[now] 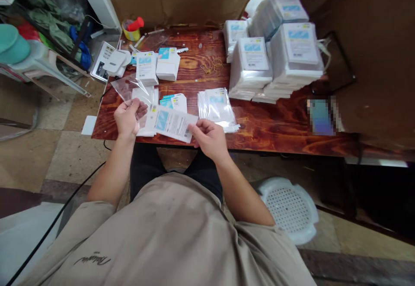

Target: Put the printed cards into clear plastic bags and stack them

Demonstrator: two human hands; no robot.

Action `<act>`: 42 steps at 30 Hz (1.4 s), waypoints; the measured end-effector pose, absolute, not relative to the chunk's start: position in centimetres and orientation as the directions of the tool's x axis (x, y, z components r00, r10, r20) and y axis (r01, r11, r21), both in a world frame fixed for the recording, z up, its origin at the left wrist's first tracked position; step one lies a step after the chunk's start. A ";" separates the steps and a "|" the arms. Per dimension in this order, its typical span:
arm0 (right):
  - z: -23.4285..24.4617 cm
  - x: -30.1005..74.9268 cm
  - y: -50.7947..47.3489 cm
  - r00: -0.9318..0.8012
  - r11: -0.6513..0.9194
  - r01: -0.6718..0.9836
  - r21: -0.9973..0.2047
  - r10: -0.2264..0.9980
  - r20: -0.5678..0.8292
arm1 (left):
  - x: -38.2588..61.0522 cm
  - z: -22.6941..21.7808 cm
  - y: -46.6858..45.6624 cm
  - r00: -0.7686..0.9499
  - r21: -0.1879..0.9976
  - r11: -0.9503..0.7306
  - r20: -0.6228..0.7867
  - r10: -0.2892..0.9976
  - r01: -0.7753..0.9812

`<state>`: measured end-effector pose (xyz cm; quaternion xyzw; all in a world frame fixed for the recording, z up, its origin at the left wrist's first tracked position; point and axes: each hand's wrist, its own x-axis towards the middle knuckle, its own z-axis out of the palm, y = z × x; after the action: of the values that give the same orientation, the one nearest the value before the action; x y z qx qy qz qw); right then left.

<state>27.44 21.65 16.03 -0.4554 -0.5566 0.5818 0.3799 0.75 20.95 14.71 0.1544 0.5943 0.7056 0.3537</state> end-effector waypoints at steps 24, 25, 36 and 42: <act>15.8 28.6 22.0 -0.343 -0.134 0.098 -0.986 0.926 -0.160 | 3.7 15.9 20.1 -0.659 0.937 -0.050 -0.205 0.724 -0.346; 15.6 28.4 22.0 -0.325 -0.115 0.092 -0.989 0.935 -0.139 | 3.9 15.7 20.1 -0.660 0.938 -0.052 -0.202 0.723 -0.343; 14.0 25.7 21.5 -0.146 0.005 -0.019 -1.000 0.989 0.007 | 4.5 15.3 19.4 -0.636 0.945 -0.096 -0.134 0.760 -0.313; 13.3 25.0 20.8 0.016 0.082 -0.015 -0.997 0.997 0.082 | 4.5 15.7 18.6 -0.633 0.953 -0.096 -0.114 0.765 -0.289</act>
<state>25.02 20.79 13.35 -0.4789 -0.5123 0.4793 0.5277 4.55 18.62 15.66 0.2128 0.5602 0.7091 0.3715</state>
